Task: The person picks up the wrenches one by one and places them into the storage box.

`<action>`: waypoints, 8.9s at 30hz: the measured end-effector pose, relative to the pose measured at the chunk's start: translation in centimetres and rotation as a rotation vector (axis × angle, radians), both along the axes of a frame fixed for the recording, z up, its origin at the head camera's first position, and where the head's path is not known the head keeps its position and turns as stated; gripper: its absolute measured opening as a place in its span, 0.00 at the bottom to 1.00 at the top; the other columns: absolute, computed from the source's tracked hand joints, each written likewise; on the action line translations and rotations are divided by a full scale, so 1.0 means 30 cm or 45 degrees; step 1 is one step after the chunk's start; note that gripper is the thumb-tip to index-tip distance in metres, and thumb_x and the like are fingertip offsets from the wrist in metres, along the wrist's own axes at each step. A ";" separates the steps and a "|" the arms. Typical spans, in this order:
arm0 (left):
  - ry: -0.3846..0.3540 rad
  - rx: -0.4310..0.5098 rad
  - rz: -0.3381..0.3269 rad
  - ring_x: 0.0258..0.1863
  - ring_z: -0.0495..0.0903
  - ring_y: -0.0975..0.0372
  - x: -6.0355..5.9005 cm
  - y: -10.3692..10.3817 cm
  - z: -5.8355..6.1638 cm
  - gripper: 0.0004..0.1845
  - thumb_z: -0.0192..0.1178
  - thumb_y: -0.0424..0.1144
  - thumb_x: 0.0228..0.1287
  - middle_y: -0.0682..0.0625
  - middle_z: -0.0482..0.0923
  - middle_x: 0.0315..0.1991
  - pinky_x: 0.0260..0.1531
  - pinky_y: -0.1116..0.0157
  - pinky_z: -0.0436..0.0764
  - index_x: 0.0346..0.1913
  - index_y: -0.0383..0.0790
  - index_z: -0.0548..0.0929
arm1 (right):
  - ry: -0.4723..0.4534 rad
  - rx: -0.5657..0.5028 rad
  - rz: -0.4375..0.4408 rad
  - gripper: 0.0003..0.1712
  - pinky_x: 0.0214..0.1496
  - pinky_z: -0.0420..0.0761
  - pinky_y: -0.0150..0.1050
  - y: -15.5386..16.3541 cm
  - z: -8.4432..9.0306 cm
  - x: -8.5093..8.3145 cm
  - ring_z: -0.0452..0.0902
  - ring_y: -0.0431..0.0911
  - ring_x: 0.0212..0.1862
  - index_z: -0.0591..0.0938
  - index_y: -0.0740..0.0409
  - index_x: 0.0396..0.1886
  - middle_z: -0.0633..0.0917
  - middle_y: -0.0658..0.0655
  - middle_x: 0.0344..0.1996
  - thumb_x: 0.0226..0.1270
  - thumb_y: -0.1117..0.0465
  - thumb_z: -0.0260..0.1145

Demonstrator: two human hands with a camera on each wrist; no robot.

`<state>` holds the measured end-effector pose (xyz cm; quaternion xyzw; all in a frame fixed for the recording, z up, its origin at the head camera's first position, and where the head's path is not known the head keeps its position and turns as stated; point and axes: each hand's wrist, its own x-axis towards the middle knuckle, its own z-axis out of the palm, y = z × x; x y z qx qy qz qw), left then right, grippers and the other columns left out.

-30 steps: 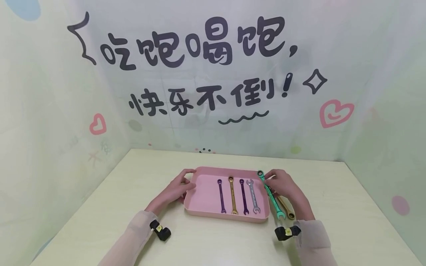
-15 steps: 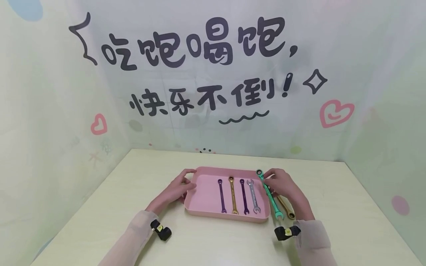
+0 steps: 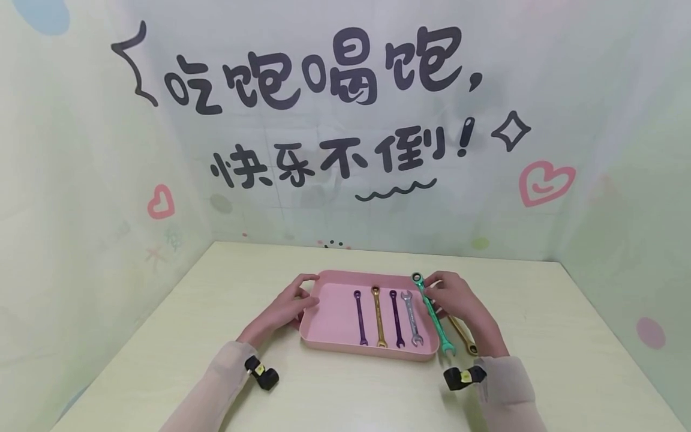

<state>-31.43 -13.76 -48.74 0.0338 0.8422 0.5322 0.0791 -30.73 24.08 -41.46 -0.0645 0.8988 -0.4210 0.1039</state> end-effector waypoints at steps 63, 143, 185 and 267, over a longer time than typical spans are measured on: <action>-0.002 -0.006 0.011 0.25 0.80 0.58 -0.002 0.004 -0.006 0.30 0.61 0.45 0.72 0.42 0.78 0.47 0.17 0.65 0.83 0.74 0.62 0.67 | 0.018 -0.047 0.063 0.20 0.33 0.88 0.43 -0.010 -0.009 -0.003 0.80 0.47 0.31 0.75 0.72 0.61 0.84 0.63 0.36 0.76 0.63 0.58; 0.018 0.003 0.012 0.24 0.79 0.59 -0.004 0.006 -0.001 0.30 0.62 0.43 0.72 0.43 0.78 0.45 0.17 0.67 0.81 0.74 0.61 0.68 | 0.022 -0.031 0.078 0.19 0.35 0.88 0.41 -0.027 -0.014 -0.004 0.79 0.47 0.33 0.76 0.71 0.59 0.85 0.65 0.42 0.76 0.62 0.60; 0.035 0.012 -0.011 0.24 0.79 0.59 -0.001 0.004 -0.008 0.30 0.62 0.44 0.73 0.43 0.78 0.46 0.17 0.67 0.82 0.74 0.61 0.67 | 0.038 -0.063 0.055 0.20 0.35 0.89 0.43 -0.023 -0.014 0.004 0.79 0.48 0.32 0.75 0.71 0.61 0.85 0.64 0.38 0.76 0.64 0.59; 0.018 0.017 -0.008 0.24 0.78 0.59 -0.001 0.000 -0.013 0.30 0.62 0.44 0.72 0.43 0.78 0.46 0.17 0.66 0.82 0.74 0.62 0.67 | 0.097 -0.294 0.021 0.14 0.51 0.88 0.44 -0.468 -0.187 0.057 0.81 0.47 0.45 0.85 0.61 0.47 0.86 0.57 0.44 0.61 0.74 0.72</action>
